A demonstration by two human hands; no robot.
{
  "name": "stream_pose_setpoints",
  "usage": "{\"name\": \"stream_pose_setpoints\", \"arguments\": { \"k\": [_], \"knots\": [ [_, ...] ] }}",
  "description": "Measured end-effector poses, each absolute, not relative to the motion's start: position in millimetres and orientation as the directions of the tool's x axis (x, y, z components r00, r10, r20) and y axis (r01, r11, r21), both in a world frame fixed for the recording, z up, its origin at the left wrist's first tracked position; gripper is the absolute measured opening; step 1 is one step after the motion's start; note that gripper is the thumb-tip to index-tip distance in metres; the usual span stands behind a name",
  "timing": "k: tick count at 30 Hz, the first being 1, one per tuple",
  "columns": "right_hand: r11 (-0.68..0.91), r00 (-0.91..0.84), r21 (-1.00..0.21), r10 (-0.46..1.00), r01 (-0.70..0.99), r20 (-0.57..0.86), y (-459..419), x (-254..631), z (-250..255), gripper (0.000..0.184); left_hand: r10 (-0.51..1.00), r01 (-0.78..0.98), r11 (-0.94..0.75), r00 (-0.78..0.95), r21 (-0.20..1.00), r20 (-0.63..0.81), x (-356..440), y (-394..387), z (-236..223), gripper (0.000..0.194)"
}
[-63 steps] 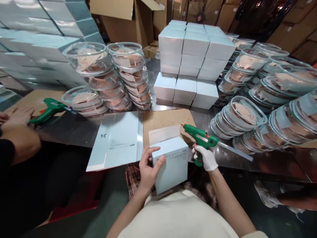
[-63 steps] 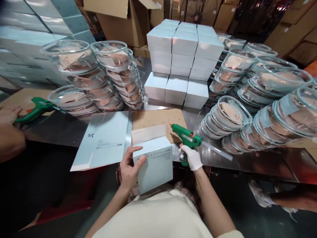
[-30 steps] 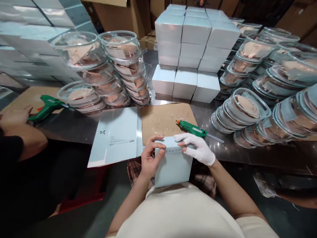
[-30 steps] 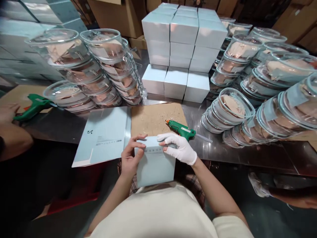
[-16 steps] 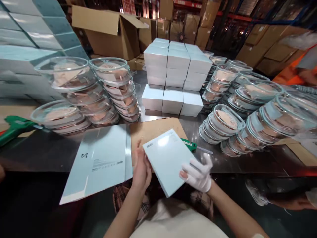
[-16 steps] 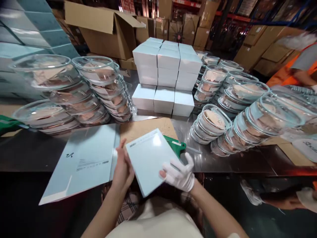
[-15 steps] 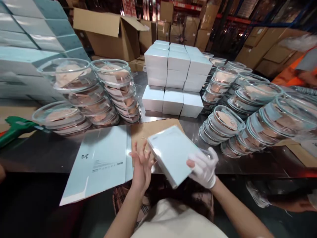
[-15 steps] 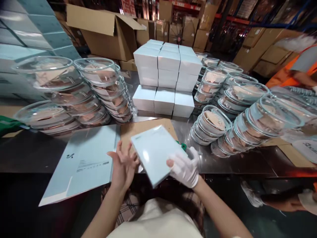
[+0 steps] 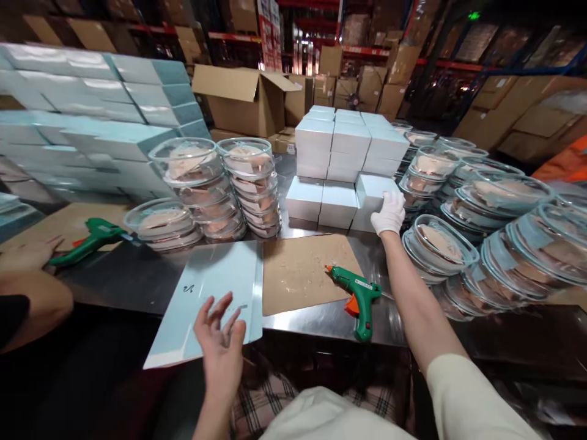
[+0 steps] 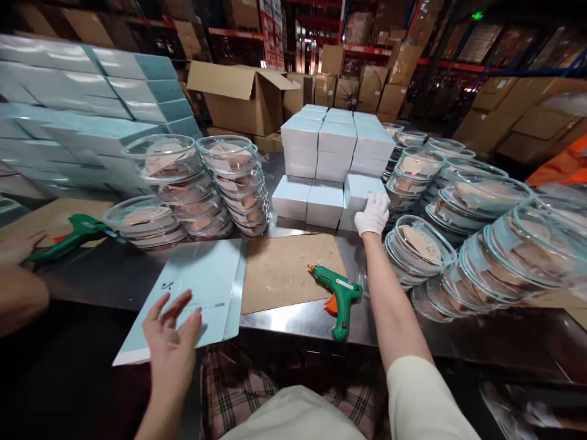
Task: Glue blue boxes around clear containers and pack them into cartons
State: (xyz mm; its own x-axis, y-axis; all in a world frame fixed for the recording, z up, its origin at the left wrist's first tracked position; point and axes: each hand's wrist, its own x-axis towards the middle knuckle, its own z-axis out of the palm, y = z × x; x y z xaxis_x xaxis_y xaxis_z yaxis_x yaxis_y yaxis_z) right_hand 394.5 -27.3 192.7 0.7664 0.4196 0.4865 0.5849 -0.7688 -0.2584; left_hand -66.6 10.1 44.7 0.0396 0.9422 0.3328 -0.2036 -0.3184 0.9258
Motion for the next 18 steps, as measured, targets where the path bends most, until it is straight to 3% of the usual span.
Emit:
{"name": "stream_pose_setpoints", "arguments": {
  "k": [2, 4, 7, 10, 13, 15, 18],
  "knots": [
    [-0.765, 0.735, -0.216, 0.436, 0.606, 0.519, -32, 397, 185, 0.078, 0.929, 0.048, -0.367, -0.020, 0.929, 0.368, -93, 43, 56, 0.083],
    [-0.764, 0.695, -0.161, 0.451, 0.625, 0.560, -34, 397, 184, 0.073, 0.921, 0.389, -0.359, 0.003, 0.848, 0.389, -113, 79, 75, 0.085],
    [-0.759, 0.650, -0.107, 0.466, 0.642, 0.600, -30, 399, 186, 0.066, 0.973, 0.774, -0.118, -0.035, 0.622, 0.227, -125, 124, 102, 0.093],
    [-0.757, 0.635, -0.083, 0.477, 0.648, 0.608, -24, 404, 193, 0.057, 0.989, 0.852, 0.141, -0.142, 0.504, -0.037, -119, 150, 109, 0.110],
    [-0.737, 0.628, -0.078, 0.509, 0.671, 0.589, -23, 410, 201, 0.053, 0.977, 0.855, 0.178, -0.093, 0.486, -0.195, -108, 158, 102, 0.099],
    [-0.727, 0.643, -0.134, 0.487, 0.673, 0.591, -27, 407, 201, 0.062, 0.979, 0.855, 0.146, -0.051, 0.497, -0.200, -106, 154, 99, 0.081],
    [-0.648, 0.625, -0.290, 0.371, 0.704, 0.687, -44, 371, 183, 0.079, 0.992, 0.841, 0.110, -0.123, 0.530, -0.012, -113, 128, 110, 0.073]
  ]
}}
